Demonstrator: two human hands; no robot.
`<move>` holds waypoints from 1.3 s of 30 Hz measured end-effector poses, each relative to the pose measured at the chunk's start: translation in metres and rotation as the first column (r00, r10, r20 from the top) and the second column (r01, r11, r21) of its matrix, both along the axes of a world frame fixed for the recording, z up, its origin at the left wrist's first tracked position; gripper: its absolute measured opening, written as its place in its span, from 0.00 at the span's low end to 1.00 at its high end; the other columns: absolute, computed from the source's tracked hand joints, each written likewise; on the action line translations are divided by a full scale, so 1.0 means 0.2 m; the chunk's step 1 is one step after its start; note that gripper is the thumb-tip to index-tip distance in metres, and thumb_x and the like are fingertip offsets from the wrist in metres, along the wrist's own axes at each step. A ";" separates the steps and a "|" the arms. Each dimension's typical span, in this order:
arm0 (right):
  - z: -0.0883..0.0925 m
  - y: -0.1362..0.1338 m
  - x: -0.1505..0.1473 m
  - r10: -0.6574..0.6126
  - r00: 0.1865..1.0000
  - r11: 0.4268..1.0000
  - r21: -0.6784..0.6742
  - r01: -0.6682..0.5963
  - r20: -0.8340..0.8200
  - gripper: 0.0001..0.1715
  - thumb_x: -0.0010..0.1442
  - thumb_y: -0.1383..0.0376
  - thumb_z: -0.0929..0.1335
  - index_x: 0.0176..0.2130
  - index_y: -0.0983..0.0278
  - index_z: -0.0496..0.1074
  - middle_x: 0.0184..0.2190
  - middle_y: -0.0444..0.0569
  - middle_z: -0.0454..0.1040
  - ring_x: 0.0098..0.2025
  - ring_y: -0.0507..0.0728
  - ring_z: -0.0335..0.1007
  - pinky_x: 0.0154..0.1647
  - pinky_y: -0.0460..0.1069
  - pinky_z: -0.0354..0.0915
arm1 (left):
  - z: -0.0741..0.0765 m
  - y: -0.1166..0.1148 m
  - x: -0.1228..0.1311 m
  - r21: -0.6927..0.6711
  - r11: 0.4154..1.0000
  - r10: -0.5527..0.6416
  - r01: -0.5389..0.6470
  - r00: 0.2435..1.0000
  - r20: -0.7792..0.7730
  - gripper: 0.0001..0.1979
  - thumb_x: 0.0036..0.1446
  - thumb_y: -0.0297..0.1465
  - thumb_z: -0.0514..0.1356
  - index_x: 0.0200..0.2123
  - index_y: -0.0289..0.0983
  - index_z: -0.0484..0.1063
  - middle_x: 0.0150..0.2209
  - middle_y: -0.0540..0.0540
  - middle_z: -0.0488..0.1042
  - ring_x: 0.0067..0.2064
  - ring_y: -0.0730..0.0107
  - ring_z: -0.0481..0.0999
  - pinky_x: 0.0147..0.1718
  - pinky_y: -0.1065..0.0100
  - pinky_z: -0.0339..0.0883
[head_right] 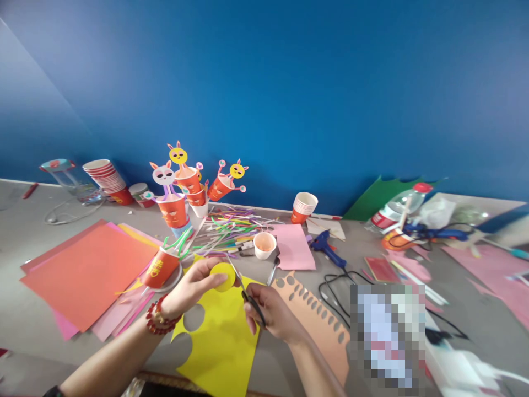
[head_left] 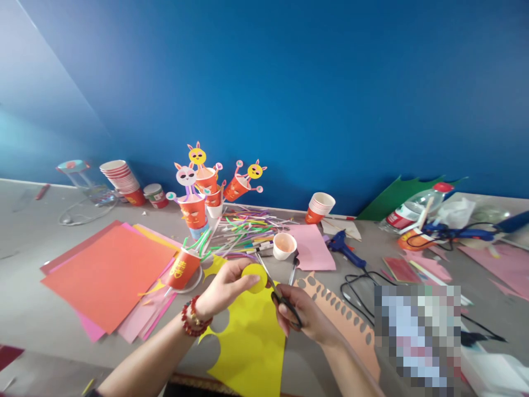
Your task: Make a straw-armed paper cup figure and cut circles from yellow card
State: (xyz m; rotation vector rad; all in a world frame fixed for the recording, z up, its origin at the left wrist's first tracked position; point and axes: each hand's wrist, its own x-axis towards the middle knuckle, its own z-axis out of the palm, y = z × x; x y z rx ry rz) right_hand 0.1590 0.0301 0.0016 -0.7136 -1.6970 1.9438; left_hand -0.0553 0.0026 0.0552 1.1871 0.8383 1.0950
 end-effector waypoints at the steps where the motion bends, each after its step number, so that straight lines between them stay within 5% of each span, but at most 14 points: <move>1: 0.00 0.00 0.00 0.004 1.000 1.000 0.000 -0.004 0.003 0.33 0.54 0.37 0.68 0.31 0.63 0.62 0.13 0.39 0.68 0.13 0.45 0.50 0.15 0.42 0.43 | 0.00 0.00 0.00 0.008 1.000 -0.008 0.008 1.000 -0.009 0.14 0.61 0.37 0.61 0.42 0.32 0.78 0.37 0.42 0.80 0.39 0.65 0.76 0.41 0.68 0.67; 39: 0.02 -0.01 -0.01 -0.002 0.999 1.000 -0.005 0.003 0.043 0.34 0.50 0.35 0.69 0.27 0.61 0.59 0.12 0.38 0.66 0.12 0.45 0.49 0.14 0.43 0.43 | 0.08 0.00 -0.06 0.088 0.992 -0.075 0.091 0.982 -0.172 0.15 0.63 0.38 0.59 0.41 0.33 0.79 0.38 0.41 0.79 0.39 0.63 0.75 0.40 0.68 0.66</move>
